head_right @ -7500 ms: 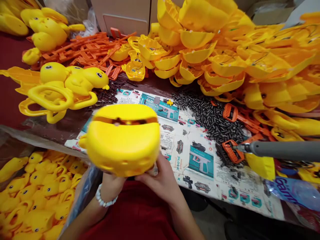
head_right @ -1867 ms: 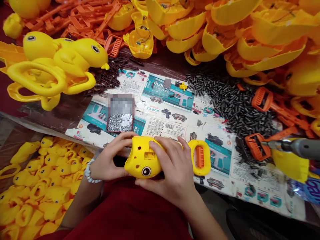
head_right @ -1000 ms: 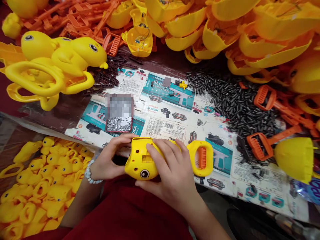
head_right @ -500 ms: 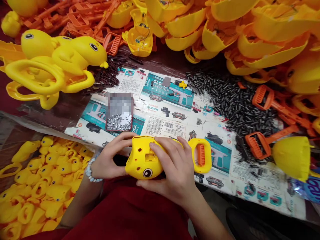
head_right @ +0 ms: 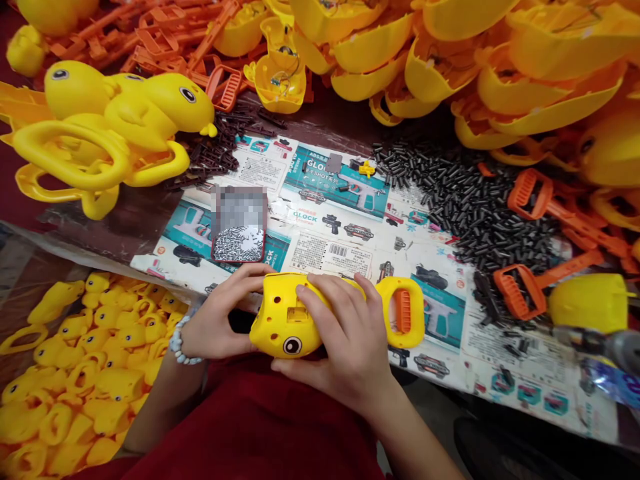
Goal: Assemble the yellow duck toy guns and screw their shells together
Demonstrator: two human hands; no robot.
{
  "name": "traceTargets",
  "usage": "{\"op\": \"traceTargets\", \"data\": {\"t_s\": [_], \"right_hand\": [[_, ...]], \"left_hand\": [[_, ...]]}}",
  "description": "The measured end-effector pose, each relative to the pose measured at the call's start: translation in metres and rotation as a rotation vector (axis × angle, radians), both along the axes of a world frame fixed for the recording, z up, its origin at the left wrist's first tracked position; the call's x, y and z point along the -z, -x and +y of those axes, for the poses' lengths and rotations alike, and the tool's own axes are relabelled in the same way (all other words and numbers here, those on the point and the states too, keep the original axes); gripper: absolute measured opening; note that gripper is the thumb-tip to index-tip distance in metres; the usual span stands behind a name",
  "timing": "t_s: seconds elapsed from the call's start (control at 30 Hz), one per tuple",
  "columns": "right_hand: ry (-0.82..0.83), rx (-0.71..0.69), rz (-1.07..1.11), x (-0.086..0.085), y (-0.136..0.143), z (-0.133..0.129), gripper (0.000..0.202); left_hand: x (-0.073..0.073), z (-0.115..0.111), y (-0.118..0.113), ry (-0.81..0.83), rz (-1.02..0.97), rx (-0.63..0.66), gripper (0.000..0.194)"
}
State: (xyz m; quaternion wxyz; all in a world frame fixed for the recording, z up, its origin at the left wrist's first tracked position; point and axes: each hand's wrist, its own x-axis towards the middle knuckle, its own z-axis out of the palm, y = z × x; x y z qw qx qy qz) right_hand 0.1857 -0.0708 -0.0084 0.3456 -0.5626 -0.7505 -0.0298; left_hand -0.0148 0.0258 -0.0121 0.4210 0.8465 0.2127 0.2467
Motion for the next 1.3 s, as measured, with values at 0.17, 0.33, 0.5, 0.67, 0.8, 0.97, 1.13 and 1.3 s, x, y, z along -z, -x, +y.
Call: {"op": "traceTargets", "data": {"t_s": [0.17,0.33,0.5,0.67,0.8,0.97,1.13,1.3], "right_hand": [[0.011,0.014,-0.004,0.000,0.001,0.000,0.058],[0.016,0.000,-0.014,0.001,0.001,0.000,0.061],[0.115,0.020,-0.083,-0.005,0.000,0.000,0.061],[0.233,0.049,-0.221,-0.010,0.006,-0.001,0.067],[0.190,0.022,-0.172,-0.011,0.002,0.000,0.068],[0.110,-0.055,0.099,-0.021,-0.015,0.004,0.051],[-0.057,0.090,0.132,-0.020,0.001,0.008,0.019],[-0.089,0.157,0.144,-0.014,0.010,0.009,0.017]], "left_hand": [[0.003,-0.004,0.002,0.085,-0.025,-0.066,0.084],[0.005,-0.006,0.002,0.138,-0.076,-0.092,0.081],[0.007,-0.005,0.003,0.108,-0.059,-0.093,0.076],[0.002,-0.007,0.005,0.115,0.037,-0.041,0.086],[-0.009,-0.018,-0.002,0.189,0.155,-0.180,0.083],[-0.017,-0.028,-0.002,-0.045,-0.039,-0.111,0.074],[-0.015,-0.036,-0.009,0.006,-0.132,-0.158,0.073],[-0.013,-0.038,-0.027,-0.135,-0.159,-0.342,0.069]]}}
